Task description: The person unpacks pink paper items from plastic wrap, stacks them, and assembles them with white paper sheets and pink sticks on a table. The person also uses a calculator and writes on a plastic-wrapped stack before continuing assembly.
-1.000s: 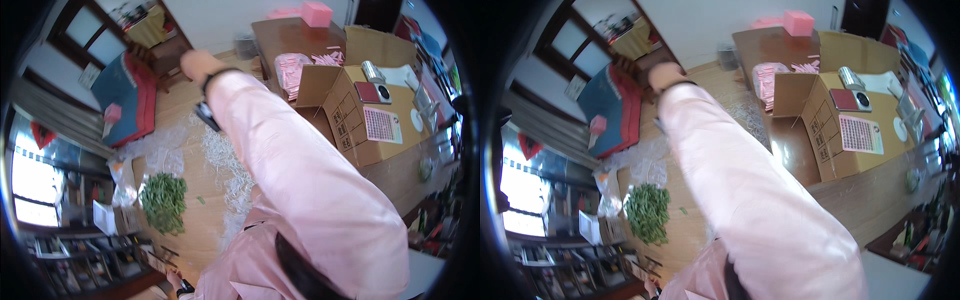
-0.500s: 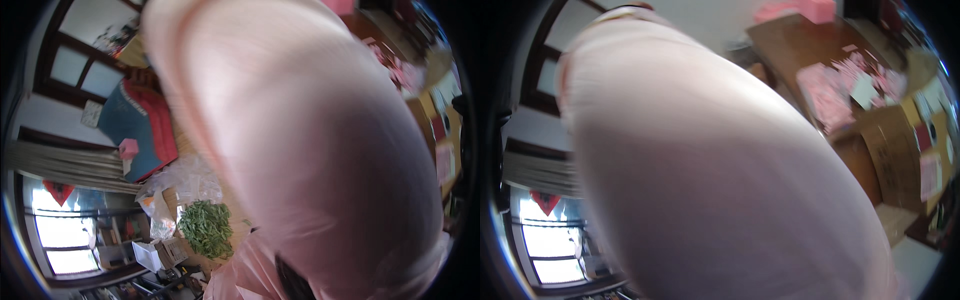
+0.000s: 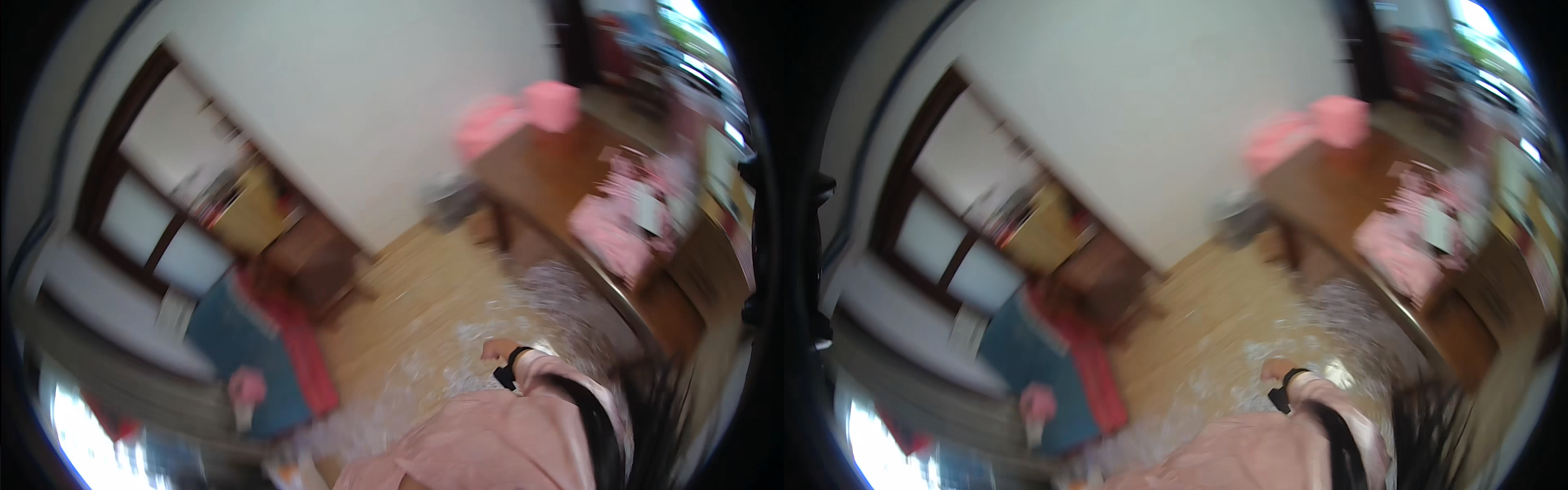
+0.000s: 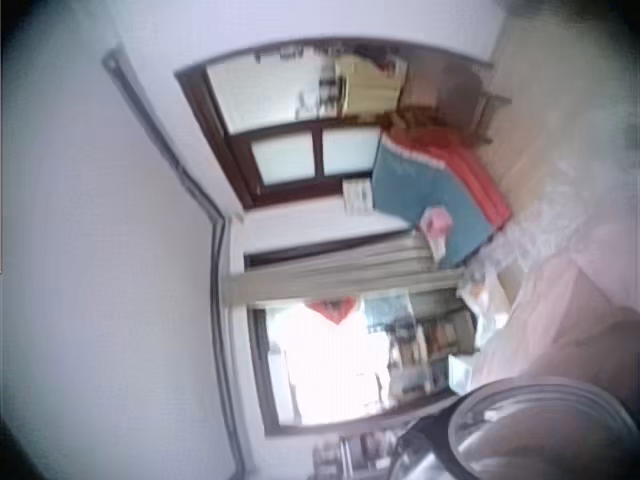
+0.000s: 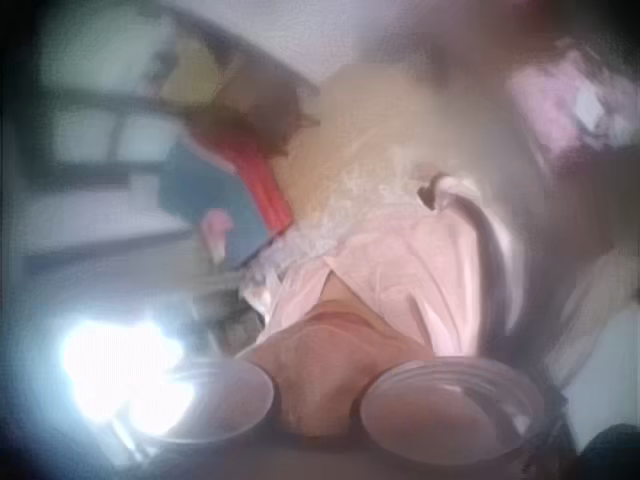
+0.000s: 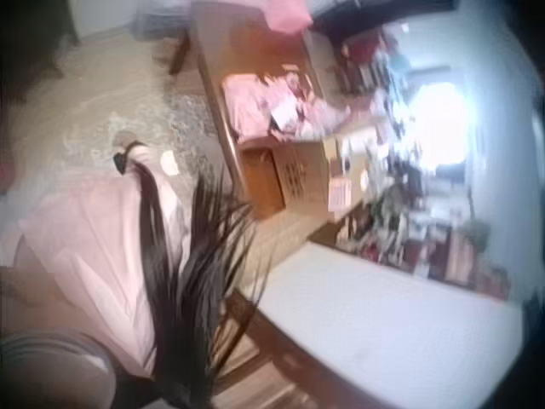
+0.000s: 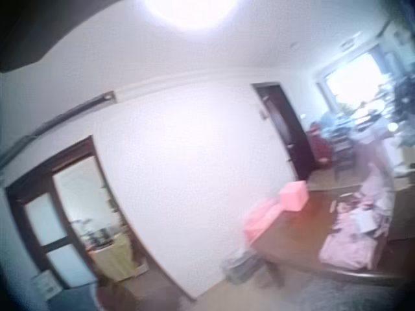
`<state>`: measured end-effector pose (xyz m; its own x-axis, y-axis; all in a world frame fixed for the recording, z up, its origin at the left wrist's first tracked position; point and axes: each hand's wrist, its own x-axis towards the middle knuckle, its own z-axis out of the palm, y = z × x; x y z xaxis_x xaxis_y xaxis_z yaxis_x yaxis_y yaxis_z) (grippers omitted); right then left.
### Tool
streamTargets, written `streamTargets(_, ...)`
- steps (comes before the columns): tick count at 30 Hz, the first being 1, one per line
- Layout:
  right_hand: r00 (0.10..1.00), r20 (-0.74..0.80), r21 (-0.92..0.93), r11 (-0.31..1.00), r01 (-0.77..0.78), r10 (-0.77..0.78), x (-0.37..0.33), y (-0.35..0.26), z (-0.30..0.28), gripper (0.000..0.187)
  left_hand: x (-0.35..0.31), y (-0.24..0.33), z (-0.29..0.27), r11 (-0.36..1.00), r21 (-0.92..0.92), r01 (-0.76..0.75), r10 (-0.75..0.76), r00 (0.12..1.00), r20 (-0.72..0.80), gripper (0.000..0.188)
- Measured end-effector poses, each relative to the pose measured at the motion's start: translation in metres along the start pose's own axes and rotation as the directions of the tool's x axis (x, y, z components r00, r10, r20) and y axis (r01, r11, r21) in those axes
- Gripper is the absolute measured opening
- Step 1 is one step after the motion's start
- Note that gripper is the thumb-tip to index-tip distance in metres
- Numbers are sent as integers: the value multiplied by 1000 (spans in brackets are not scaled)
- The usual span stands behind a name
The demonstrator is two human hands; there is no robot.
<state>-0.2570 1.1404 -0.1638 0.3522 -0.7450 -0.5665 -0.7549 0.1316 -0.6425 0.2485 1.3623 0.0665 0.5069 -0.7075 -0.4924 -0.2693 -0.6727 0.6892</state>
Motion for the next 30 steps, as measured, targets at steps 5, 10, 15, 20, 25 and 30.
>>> streamTargets(5, 894, -356, -4, 957, -291, 271, -95, 88, 13, 29, 152, 77, 13, 997, 42, -58, 52, 990, 128, 26)
streamTargets(10, 578, -351, 393, 676, -624, 737, -138, 115, 5, 28, 269, 112, 53, 996, 69, -59, 42, 972, 231, 26)
streamTargets(15, 606, -188, 575, 587, -570, 773, -101, 123, -23, 33, 355, 167, 146, 993, 109, -45, 7, 945, 327, 27)
streamTargets(20, 859, -340, -148, 880, -451, 383, -9, 129, -110, 33, 427, 244, 200, 988, 151, -31, -26, 931, 364, 28)
streamTargets(25, 274, -804, 463, 845, -268, 528, 109, 90, -295, 27, 499, 297, 222, 988, 139, -70, 14, 930, 367, 30)
streamTargets(30, 85, -892, 376, 834, -404, 444, 146, 11, -446, 59, 571, 367, 247, 964, 255, -76, -35, 915, 403, 27)
